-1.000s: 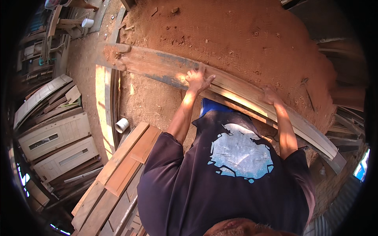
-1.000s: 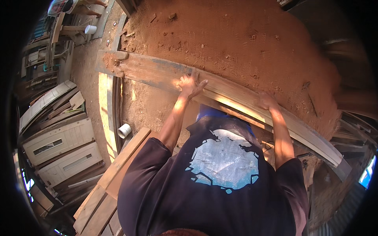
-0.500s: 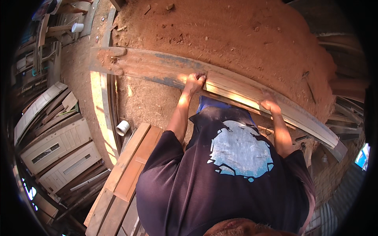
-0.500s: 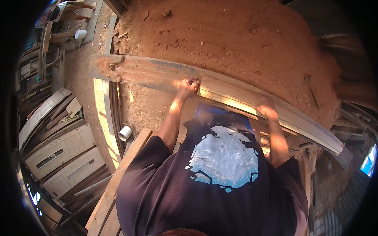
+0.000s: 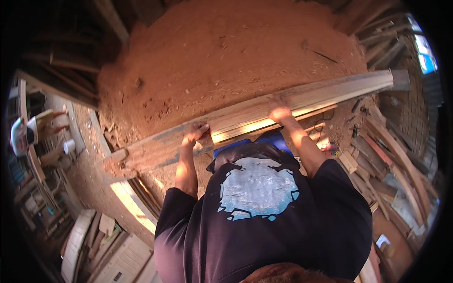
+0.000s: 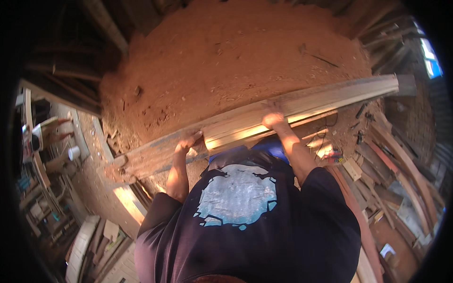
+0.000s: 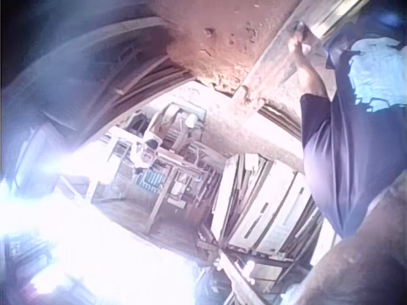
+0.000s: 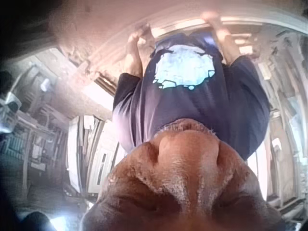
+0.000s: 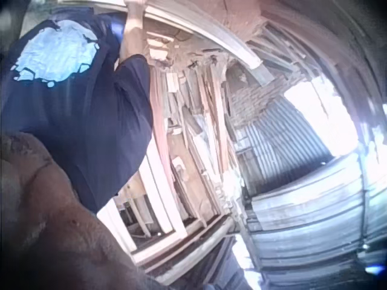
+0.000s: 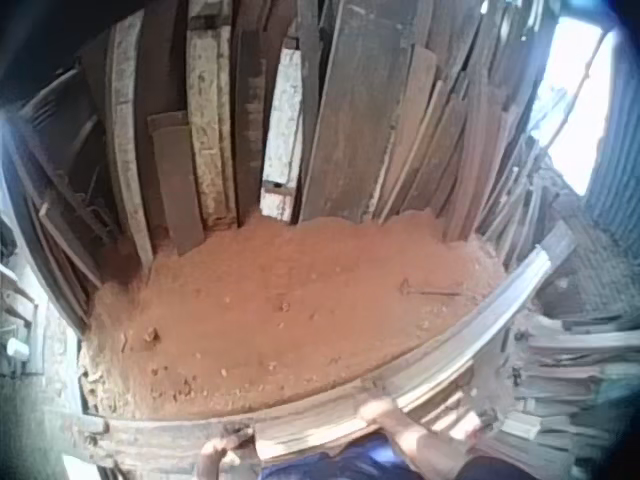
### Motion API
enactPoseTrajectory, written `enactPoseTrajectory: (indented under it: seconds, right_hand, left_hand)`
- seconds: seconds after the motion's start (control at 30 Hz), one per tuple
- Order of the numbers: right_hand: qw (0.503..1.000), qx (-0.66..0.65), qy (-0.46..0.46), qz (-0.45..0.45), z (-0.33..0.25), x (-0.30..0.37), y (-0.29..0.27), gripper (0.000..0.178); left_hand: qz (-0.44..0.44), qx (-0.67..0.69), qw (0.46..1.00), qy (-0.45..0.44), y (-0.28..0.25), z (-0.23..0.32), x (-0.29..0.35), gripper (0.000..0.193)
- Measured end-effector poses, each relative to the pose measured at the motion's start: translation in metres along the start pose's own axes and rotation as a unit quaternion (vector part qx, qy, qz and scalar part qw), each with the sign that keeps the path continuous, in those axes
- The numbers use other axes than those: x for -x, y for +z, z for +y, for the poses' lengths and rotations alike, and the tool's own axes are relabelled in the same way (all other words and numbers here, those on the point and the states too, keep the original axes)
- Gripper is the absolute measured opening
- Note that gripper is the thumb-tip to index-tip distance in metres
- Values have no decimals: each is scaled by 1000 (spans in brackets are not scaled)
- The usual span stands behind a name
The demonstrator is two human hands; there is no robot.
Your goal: The person uses a hand axe to shape a small piece of wood, then uses a power sander to smooth a long wooden plank. The person repeatedly strikes the wood with the axe and then sands the plank with the sander.
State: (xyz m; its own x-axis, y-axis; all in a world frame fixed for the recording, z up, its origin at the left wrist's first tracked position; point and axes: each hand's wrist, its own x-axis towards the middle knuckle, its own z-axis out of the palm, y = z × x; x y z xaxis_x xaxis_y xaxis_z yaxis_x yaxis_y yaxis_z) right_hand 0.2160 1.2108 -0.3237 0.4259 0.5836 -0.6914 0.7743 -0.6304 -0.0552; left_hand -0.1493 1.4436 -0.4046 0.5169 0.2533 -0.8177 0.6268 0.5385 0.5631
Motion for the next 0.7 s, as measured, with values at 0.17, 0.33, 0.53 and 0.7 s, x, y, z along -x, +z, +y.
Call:
enactPoseTrajectory:
  seconds: [0.17, 0.33, 0.53, 0.7]
  right_hand:
    - [969, -224, 24, 101, -2, 65, 6, 67]
    - [916, -341, 54, 204, 63, 119, 48, 41]
    - [856, -484, 184, 21, 208, 189, 144, 54]
    - [841, -490, 226, 37, 318, 268, 226, 56]
  left_hand:
    - [182, -195, 958, 101, -8, 45, -32, 44]
    - [257, -479, 803, 245, 121, 131, -41, 76]
    - [158, -706, 634, 271, 344, 129, -89, 102]
    - [341, -703, 477, 402, 412, 69, -114, 95]
